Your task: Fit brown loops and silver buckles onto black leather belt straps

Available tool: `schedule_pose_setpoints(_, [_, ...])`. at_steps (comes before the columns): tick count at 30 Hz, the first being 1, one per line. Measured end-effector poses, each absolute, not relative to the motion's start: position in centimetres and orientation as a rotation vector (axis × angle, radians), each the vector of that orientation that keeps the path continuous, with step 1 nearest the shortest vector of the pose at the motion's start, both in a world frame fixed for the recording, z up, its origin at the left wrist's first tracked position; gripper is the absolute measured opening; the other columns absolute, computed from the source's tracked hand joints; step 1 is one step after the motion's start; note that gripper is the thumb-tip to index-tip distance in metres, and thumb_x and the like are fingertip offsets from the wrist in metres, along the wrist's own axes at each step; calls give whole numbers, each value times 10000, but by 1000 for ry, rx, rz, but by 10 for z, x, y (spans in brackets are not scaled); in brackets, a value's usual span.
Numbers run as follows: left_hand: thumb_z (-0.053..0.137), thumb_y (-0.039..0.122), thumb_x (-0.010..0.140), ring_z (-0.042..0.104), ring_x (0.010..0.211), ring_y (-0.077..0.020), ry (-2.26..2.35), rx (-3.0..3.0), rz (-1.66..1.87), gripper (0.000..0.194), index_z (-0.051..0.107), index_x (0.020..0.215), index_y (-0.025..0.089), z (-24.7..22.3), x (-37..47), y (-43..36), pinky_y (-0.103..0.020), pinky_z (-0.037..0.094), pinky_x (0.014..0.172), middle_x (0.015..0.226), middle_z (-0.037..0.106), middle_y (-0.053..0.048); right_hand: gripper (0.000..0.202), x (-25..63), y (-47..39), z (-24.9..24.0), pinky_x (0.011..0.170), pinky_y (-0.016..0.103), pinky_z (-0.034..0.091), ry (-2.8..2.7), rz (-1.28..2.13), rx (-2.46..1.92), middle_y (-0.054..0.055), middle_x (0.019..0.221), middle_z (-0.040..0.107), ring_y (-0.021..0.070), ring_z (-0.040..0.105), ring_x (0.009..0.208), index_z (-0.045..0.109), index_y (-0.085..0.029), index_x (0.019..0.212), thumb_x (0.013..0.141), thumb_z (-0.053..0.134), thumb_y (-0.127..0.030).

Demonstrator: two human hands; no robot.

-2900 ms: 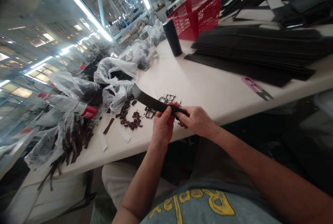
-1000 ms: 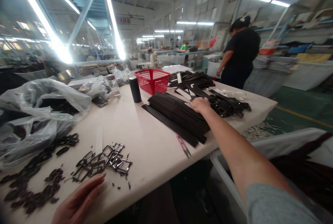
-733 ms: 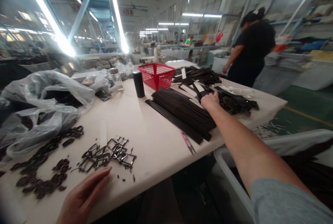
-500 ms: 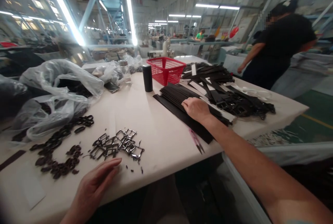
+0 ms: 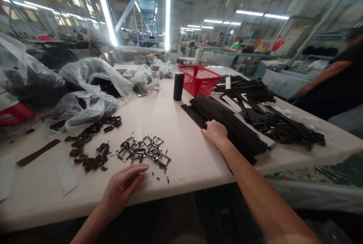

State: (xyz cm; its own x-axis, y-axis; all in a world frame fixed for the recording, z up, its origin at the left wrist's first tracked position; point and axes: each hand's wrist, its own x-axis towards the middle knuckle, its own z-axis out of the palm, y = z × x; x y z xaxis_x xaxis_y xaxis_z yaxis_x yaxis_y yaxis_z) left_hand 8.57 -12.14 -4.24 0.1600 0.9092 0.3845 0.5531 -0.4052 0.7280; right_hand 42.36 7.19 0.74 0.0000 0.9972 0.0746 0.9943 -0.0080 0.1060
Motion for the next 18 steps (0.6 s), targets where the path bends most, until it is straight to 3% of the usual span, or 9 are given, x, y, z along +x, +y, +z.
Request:
schedule_pose_setpoints(5, [566,282,920,735,979,-216,1389,1955,1143,231,749,1054,240,-36,89,-122,-326,588,886,1049,778,-79,399,425,68,12,792,310,528,2279,55,2151,101,1120,746,247,704,986,739,-189,1169,832,635,-375])
schedule_pose_setpoints(9, [558,277,914,733,952,-212,1368,1907,1164,237,752,1040,229,-32,89,-123,-321,581,864,1024,779,-81,297,428,72,20,786,302,526,2334,25,2103,69,1032,779,241,720,954,785,-231,1062,887,571,-338])
schedule_pose_setpoints(15, [574,288,909,721,880,-199,1342,1822,1183,221,755,1021,228,-35,90,-122,-307,560,806,980,776,-72,320,412,46,39,766,372,524,2432,256,2172,126,1075,761,304,712,968,758,-177,1074,928,486,-263])
schedule_pose_setpoints(18, [611,348,894,707,807,-181,1298,1558,1216,323,695,1174,212,-32,95,-121,-291,549,745,953,765,-73,317,394,5,43,828,366,514,2660,429,2128,112,1115,745,283,700,1006,725,-171,1089,959,453,-269])
